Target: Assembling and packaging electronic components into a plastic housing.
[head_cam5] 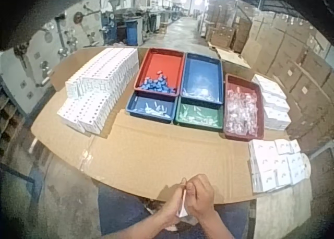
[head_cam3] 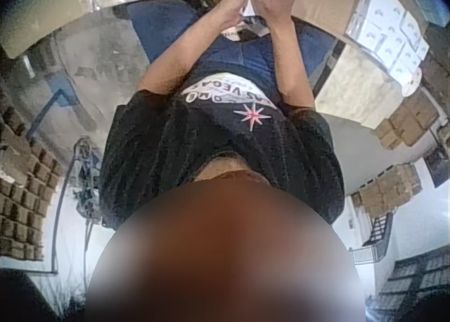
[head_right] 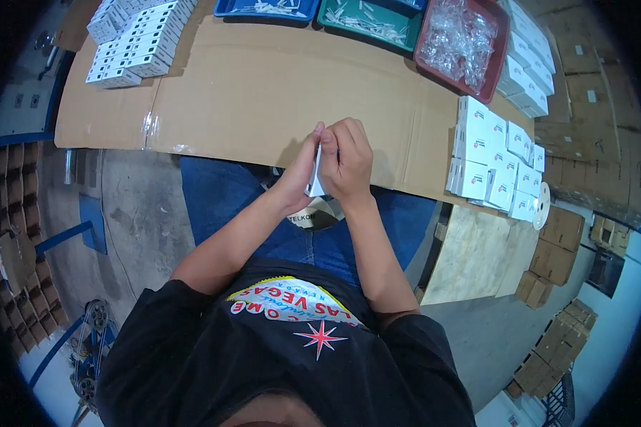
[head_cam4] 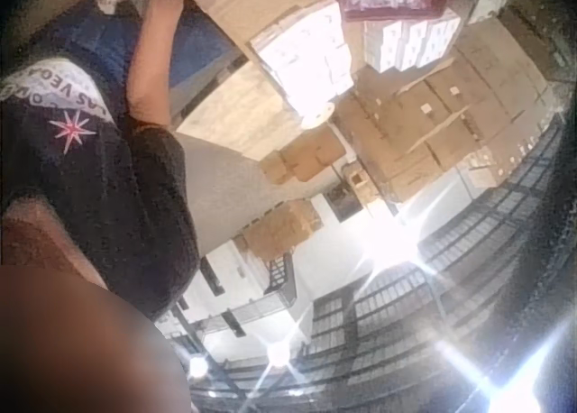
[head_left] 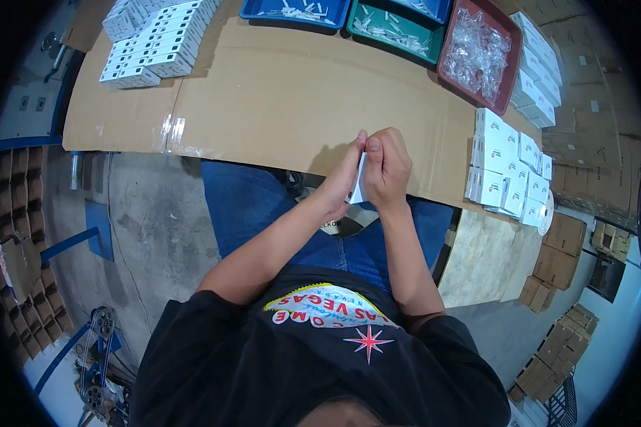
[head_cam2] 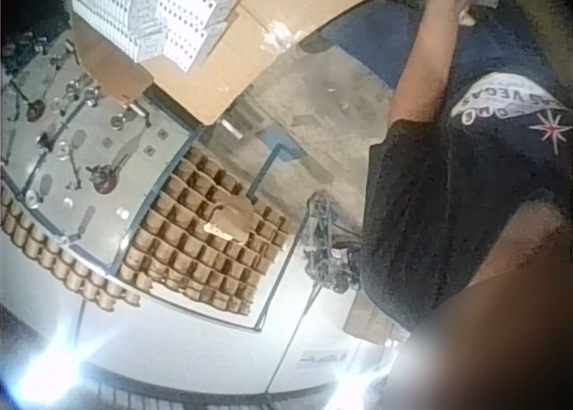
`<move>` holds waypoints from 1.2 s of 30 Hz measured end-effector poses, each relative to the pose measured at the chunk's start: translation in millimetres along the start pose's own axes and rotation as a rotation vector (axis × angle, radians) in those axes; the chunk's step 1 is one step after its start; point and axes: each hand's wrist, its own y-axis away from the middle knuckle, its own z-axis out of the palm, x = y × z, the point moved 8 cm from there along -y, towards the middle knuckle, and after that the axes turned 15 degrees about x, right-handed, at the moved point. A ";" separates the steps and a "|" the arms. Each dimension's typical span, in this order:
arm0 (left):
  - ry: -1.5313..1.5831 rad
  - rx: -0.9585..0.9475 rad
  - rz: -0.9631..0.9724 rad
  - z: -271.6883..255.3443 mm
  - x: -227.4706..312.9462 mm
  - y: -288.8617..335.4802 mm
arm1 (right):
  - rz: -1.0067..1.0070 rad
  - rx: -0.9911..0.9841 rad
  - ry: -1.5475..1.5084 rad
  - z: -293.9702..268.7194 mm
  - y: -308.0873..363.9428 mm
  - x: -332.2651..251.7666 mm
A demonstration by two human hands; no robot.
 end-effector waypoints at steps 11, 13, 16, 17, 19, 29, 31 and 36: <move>0.079 -0.008 -0.018 -3.0 -2.7 -8.2 | 0.067 0.040 0.142 7.9 2.1 1.9; 0.049 0.097 0.014 -8.1 -4.8 -10.8 | 0.041 0.051 0.132 7.0 3.5 2.6; 0.030 0.161 0.082 -11.5 -4.6 -12.2 | -0.003 0.073 0.111 5.5 5.5 1.0; 0.031 0.161 0.080 -12.0 -5.5 -11.4 | -0.022 0.082 0.100 4.8 6.0 -0.3; 0.047 0.165 0.069 -9.4 -2.8 -5.5 | -0.033 0.084 0.091 6.2 6.2 -0.1; 0.002 0.174 0.050 -19.5 -18.7 -14.2 | 0.000 -0.010 0.109 8.3 11.9 5.8; 0.081 0.151 0.037 -15.9 -18.3 -11.8 | 0.003 -0.009 0.108 9.2 13.0 8.2; 0.087 0.163 -0.002 -19.5 -23.3 -12.4 | -0.015 -0.010 0.084 10.8 13.5 8.8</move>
